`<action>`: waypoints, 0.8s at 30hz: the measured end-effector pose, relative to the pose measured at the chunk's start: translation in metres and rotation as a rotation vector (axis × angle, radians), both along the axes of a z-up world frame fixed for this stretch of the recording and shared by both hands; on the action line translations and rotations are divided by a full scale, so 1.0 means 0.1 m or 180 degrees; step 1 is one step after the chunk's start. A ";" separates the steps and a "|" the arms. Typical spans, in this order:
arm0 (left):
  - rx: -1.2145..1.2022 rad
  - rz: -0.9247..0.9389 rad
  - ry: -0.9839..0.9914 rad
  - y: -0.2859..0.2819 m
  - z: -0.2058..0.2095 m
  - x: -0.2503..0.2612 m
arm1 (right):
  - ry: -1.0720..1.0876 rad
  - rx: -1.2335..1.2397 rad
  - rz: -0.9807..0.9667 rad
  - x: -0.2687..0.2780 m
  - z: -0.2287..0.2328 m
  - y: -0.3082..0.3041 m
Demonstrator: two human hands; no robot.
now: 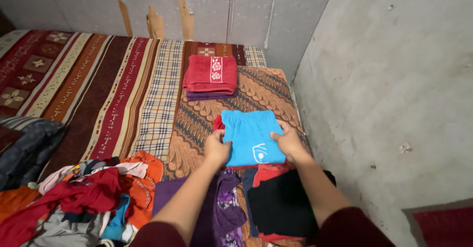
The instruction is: The person folds multiple pieces of clothing including a blue shirt, a purple shirt, a red shirt, and a light yellow garment on a bed, placing them in organized stacks.
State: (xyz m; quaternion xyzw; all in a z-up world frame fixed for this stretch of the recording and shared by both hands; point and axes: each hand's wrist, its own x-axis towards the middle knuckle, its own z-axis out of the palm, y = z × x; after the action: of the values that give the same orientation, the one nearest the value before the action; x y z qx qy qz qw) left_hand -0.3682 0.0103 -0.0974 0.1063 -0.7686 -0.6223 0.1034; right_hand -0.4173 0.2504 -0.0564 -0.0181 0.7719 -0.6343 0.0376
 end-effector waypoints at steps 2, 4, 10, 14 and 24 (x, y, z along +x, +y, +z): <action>-0.0543 0.0175 0.0732 -0.01 0.05 0.06 | 0.0307 -0.0368 0.0138 -0.09 -0.06 0.01; -0.0574 0.0298 0.0846 0.01 0.14 0.08 | 0.0593 -0.0730 0.0275 -0.12 -0.11 0.00; -0.1958 0.0768 -0.0338 -0.02 0.42 0.30 | -0.0053 0.1015 -0.0495 -0.04 -0.03 -0.05; -0.1390 0.0747 -0.1164 -0.14 0.50 0.15 | -0.0537 0.1779 -0.0400 -0.03 0.06 -0.06; -0.1364 0.0194 -0.1562 -0.05 0.24 -0.26 | -0.0620 0.1448 -0.0585 -0.01 0.15 -0.16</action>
State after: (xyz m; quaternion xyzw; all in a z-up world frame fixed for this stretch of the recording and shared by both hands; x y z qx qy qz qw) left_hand -0.3938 0.0058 -0.0730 0.2520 -0.8805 -0.3989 -0.0463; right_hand -0.4180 0.2344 -0.0418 0.1222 0.8858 -0.4440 0.0571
